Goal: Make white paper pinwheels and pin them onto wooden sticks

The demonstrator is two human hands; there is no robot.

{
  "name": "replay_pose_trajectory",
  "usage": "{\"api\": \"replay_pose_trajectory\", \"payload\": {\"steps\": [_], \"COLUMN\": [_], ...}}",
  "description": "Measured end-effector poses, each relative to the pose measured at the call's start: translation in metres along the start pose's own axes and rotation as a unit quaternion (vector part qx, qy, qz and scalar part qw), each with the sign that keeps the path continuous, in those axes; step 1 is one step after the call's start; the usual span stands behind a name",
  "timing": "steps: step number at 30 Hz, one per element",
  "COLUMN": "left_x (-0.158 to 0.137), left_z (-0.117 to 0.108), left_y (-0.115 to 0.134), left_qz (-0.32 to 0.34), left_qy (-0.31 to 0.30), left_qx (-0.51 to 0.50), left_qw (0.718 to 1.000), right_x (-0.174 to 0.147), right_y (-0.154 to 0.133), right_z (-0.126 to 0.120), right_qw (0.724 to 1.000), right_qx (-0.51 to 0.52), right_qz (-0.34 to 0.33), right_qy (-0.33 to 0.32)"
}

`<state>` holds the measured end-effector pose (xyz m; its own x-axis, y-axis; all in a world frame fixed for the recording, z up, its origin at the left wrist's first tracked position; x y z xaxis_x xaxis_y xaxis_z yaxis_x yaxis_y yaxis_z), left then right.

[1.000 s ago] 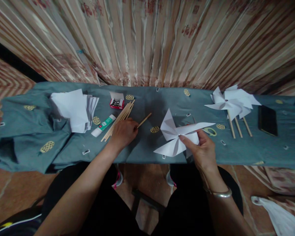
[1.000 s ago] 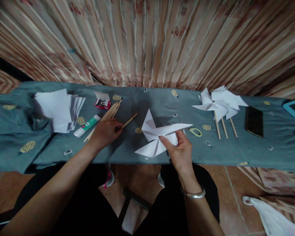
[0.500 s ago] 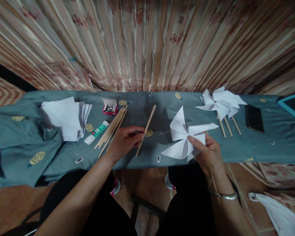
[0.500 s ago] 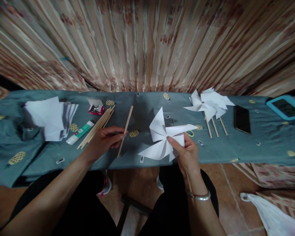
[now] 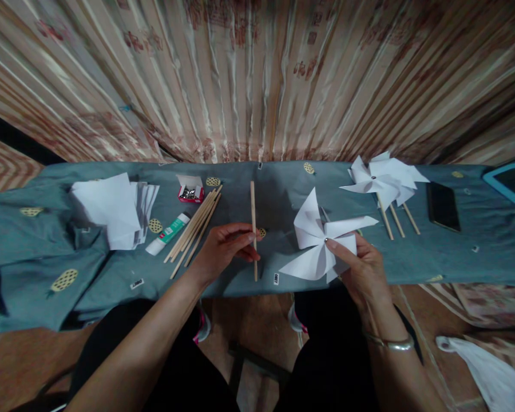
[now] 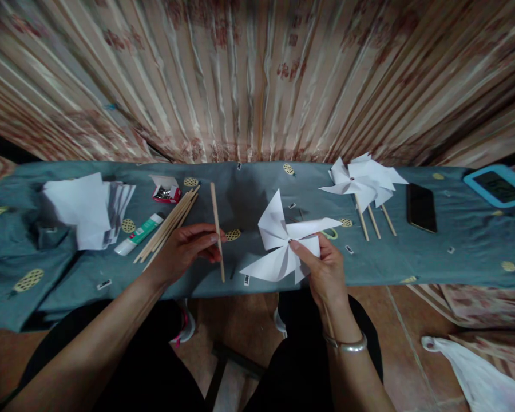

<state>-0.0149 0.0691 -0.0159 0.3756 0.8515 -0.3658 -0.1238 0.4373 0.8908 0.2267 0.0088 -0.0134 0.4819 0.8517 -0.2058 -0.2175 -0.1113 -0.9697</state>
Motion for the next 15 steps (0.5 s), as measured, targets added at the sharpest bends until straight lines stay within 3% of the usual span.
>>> {"api": "replay_pose_trajectory", "payload": {"steps": [8, 11, 15], "left_x": [-0.008, -0.006, -0.004], "left_z": [-0.006, -0.006, -0.007], "left_y": [0.010, 0.001, -0.010], "left_qz": [0.147, 0.147, 0.156], "left_qy": [-0.001, -0.005, 0.045], "left_qx": [0.062, 0.108, 0.151], "left_qw": [0.987, 0.983, 0.975], "right_x": [0.000, 0.000, -0.003], "right_y": [0.004, 0.006, 0.006], "right_z": [-0.001, -0.001, 0.000], "right_qw": [1.000, 1.000, 0.997], "right_qx": [0.001, -0.008, -0.061], "right_qz": [0.012, 0.004, -0.033], "right_qy": [0.001, -0.008, -0.035]}}
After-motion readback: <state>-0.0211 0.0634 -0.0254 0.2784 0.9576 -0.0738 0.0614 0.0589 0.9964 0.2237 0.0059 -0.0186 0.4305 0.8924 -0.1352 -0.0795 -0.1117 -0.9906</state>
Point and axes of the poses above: each hand's wrist, its own x-axis towards the middle knuckle, its own z-axis out of the palm, y = z × x, the point moved 4 cm from there along x, towards the middle knuckle, and after that the axes turned 4 degrees about -z, right-handed, at the moved point
